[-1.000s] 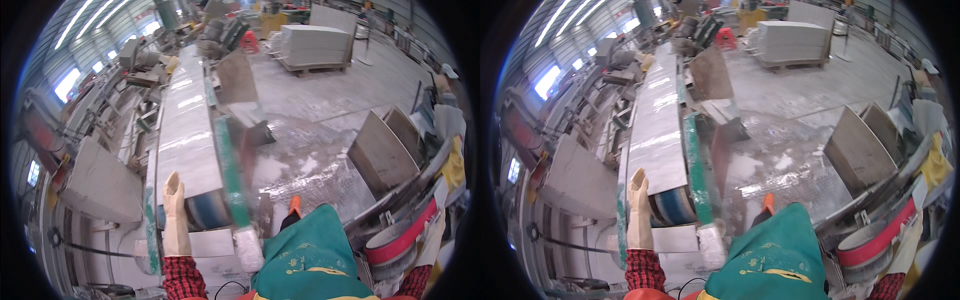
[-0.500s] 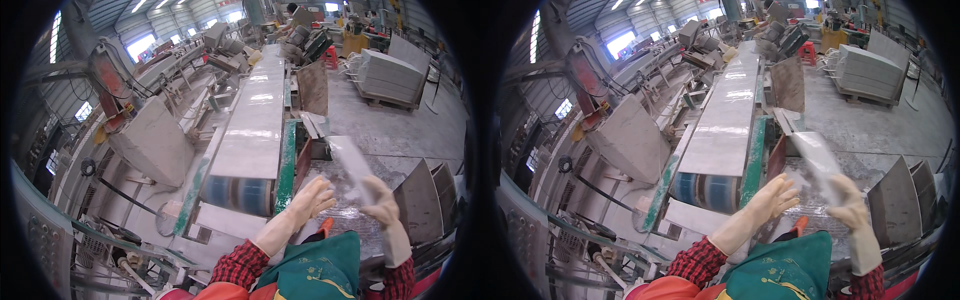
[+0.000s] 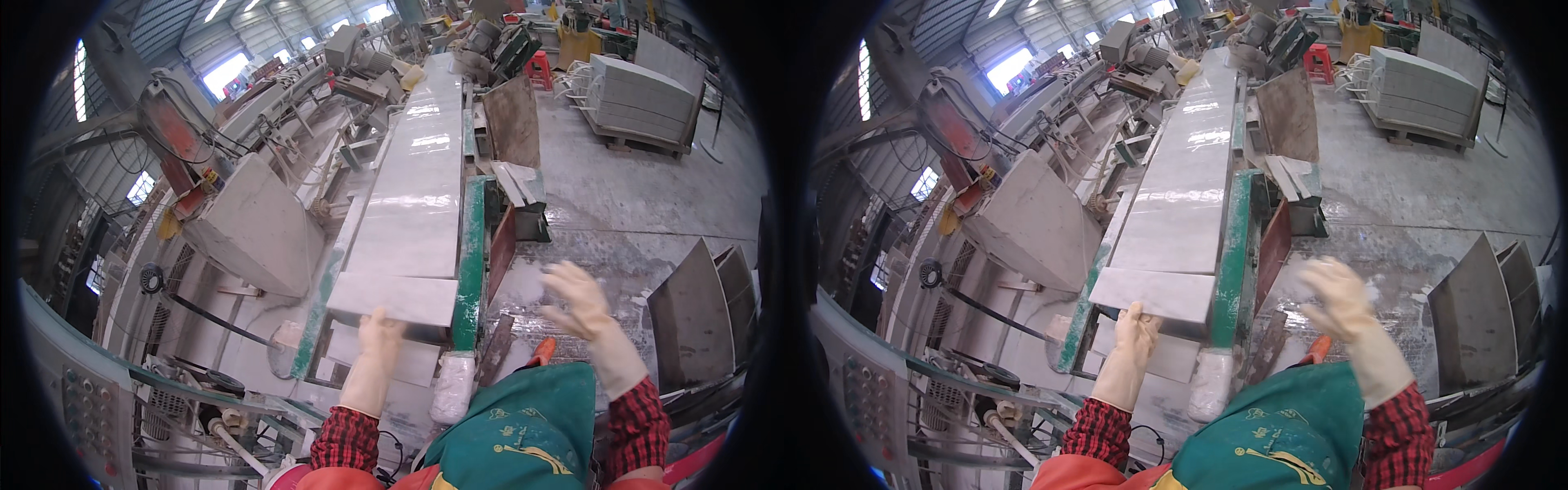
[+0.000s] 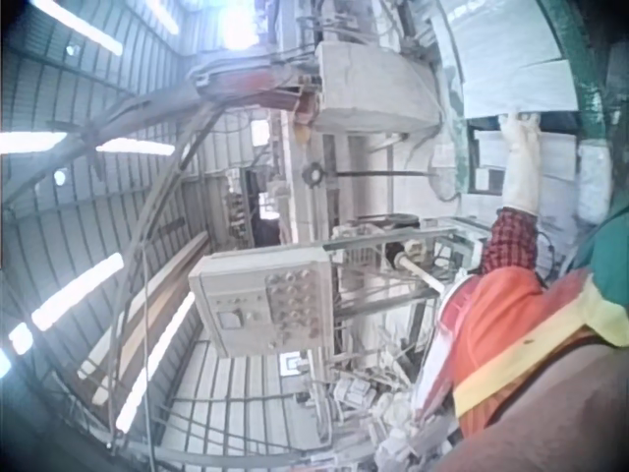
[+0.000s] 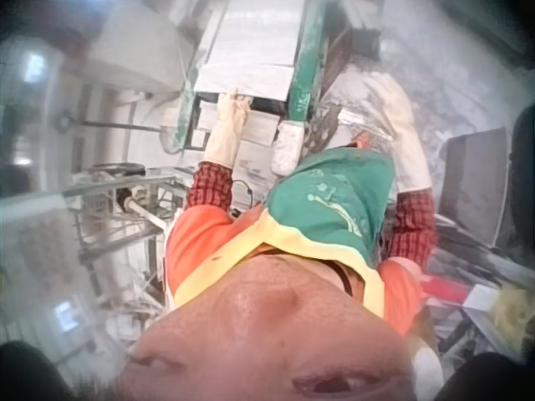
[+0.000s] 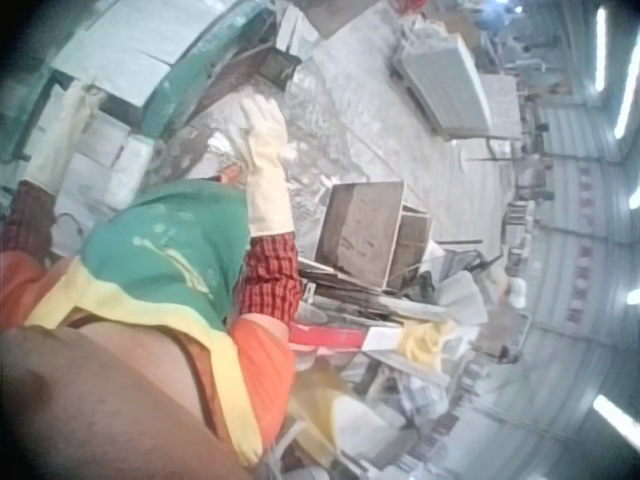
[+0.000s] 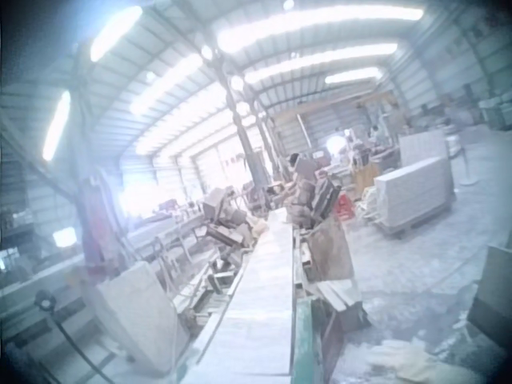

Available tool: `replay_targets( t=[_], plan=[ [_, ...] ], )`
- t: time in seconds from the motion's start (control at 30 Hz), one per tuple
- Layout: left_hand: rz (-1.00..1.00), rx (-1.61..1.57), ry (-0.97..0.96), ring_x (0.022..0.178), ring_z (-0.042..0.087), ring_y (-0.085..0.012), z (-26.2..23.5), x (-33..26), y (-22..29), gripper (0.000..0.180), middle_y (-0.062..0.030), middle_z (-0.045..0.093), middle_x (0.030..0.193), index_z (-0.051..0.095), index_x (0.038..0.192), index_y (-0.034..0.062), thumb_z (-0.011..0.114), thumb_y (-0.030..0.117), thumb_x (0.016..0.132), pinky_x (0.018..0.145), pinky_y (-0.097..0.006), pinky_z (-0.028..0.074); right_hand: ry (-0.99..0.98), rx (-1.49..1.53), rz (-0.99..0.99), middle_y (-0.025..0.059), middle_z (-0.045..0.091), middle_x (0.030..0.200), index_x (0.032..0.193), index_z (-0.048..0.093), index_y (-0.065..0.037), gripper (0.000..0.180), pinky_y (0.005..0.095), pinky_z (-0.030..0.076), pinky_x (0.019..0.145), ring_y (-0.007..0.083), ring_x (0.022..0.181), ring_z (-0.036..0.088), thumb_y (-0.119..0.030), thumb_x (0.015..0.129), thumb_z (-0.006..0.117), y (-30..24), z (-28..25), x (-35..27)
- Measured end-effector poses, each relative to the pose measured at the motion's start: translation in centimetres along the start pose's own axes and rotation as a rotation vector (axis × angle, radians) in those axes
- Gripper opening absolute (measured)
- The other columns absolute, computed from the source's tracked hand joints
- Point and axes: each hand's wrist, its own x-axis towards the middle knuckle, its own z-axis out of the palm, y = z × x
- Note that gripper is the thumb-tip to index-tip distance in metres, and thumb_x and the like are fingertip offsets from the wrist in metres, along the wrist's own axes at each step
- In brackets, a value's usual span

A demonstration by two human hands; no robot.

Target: The person repeatedly picks up rectangular white blocks and places them onto a moving conveyor belt in a factory. The blocks travel along the belt into a processing machine while the person continues to feed more blocks one at a time.

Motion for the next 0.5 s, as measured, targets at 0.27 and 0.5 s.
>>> replay_targets(
  t=[0.27,0.5],
  plan=[
    [-0.035,0.024,0.084,0.100,0.062,-0.0348,-3.7,4.9,-2.4,0.028,-0.0159,0.055,0.117,0.043,0.121,0.0118,0.051,0.003,0.096,0.084,-0.055,0.057,0.144,-0.398,0.939,0.0190,0.059,0.126,0.122,0.060,-0.001,0.049,0.0388,0.041,0.105,0.0334,0.121,0.054,-0.007,0.074,0.068,11.2,-13.4,-32.7],
    [0.002,0.028,0.099,0.088,0.063,-0.0291,-2.1,4.8,-2.9,0.027,-0.0117,0.058,0.110,0.043,0.121,0.0136,0.049,0.005,0.096,0.066,-0.044,0.060,0.059,-0.907,1.546,0.0231,0.052,0.139,0.139,0.048,0.003,0.061,0.0397,0.035,0.110,0.0373,0.129,0.048,-0.041,0.097,0.055,5.8,-23.0,-54.0]
  ],
)
